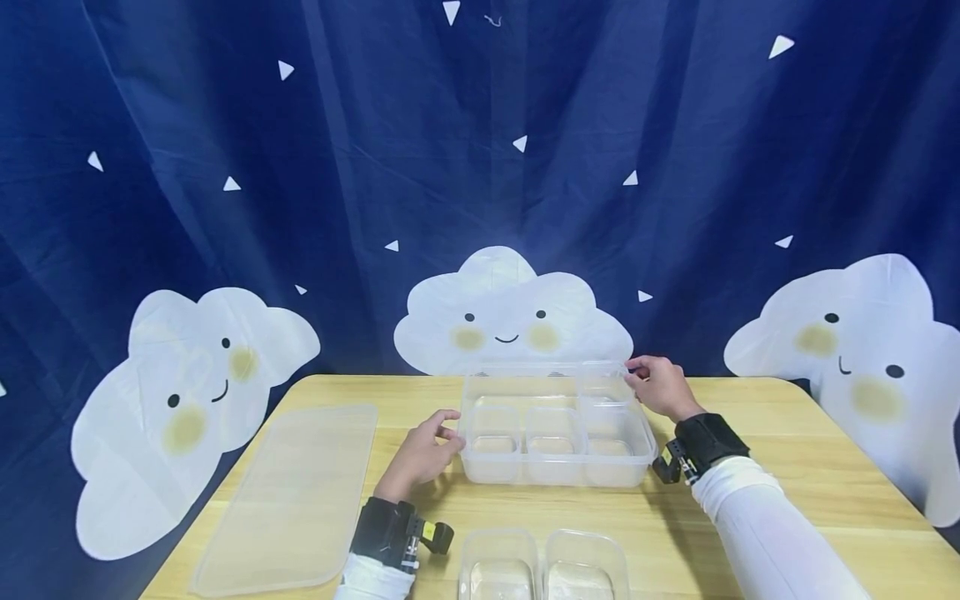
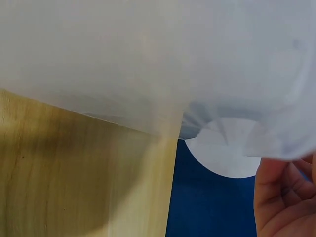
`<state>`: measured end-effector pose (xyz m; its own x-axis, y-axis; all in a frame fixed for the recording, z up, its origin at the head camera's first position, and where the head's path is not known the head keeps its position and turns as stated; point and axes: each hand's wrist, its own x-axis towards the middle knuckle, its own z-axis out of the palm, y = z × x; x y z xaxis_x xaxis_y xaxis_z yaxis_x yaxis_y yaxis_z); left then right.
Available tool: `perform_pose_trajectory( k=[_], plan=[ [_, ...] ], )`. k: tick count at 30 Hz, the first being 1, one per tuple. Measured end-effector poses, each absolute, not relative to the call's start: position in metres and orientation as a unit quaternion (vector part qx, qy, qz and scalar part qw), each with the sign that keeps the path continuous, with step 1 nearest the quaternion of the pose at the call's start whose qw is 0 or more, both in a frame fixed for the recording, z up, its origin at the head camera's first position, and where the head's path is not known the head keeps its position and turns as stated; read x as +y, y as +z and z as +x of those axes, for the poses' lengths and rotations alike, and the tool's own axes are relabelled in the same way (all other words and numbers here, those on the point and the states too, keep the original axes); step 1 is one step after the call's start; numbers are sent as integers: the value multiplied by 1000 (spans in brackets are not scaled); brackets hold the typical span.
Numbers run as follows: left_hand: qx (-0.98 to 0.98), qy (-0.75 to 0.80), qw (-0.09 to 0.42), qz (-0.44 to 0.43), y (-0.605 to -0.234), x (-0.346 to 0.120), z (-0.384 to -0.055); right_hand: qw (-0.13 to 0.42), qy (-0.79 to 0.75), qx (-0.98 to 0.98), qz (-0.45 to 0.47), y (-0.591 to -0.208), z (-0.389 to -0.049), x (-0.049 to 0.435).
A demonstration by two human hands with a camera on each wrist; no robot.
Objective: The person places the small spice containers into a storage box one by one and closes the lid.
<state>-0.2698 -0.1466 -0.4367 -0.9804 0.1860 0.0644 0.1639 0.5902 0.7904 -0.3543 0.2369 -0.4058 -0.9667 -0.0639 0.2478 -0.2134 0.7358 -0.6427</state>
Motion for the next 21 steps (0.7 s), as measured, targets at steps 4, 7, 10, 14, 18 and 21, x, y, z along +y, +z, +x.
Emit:
perform_pose_trajectory(
  k=[4,7,10,14,18,21],
  plan=[
    [889,446,16,99,-436,-147,-270,115,352,-925,85,-408,-355,238],
    [889,448,18,97,-436,-147,-270,121,349,-924,94,-408,-355,239],
    [890,446,18,97,-437,-147,-270,119,345,-926,96,-407,-355,239],
    [890,444,17,98,-437,-147,-269,118,338,-928,99,-405,-354,239],
    [891,443,16,98,-437,-147,-269,123,329,-930,105,-404,-354,238],
    [893,440,15,95,-437,-147,-269,127,319,-933,105,-404,-354,237]
  ],
)
